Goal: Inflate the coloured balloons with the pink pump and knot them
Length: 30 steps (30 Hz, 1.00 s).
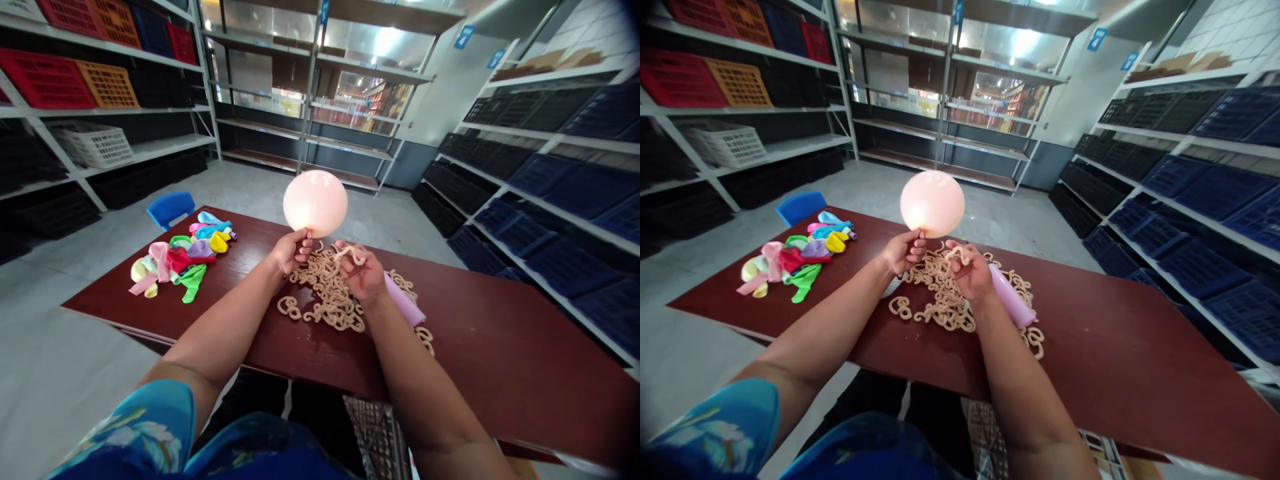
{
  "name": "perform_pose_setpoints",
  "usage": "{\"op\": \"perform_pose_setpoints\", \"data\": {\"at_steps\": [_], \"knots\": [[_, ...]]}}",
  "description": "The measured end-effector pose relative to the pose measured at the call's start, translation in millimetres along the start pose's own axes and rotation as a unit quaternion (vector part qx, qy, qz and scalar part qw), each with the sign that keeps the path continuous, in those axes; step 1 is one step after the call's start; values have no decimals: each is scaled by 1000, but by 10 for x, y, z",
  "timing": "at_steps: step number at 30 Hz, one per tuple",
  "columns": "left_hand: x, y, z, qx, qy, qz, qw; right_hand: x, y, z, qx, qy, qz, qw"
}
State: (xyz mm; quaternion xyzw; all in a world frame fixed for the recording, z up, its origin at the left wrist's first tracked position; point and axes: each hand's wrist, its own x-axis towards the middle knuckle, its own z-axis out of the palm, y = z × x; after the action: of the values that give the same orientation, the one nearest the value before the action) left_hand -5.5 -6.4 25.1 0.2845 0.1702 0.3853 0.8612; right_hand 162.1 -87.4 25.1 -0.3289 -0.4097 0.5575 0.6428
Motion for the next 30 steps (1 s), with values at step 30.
{"op": "perform_pose_setpoints", "data": {"at_steps": [30], "knots": [[-12,-460,256,235,25,87,968,-43,7,-37,-560,31,-361,745]]}}
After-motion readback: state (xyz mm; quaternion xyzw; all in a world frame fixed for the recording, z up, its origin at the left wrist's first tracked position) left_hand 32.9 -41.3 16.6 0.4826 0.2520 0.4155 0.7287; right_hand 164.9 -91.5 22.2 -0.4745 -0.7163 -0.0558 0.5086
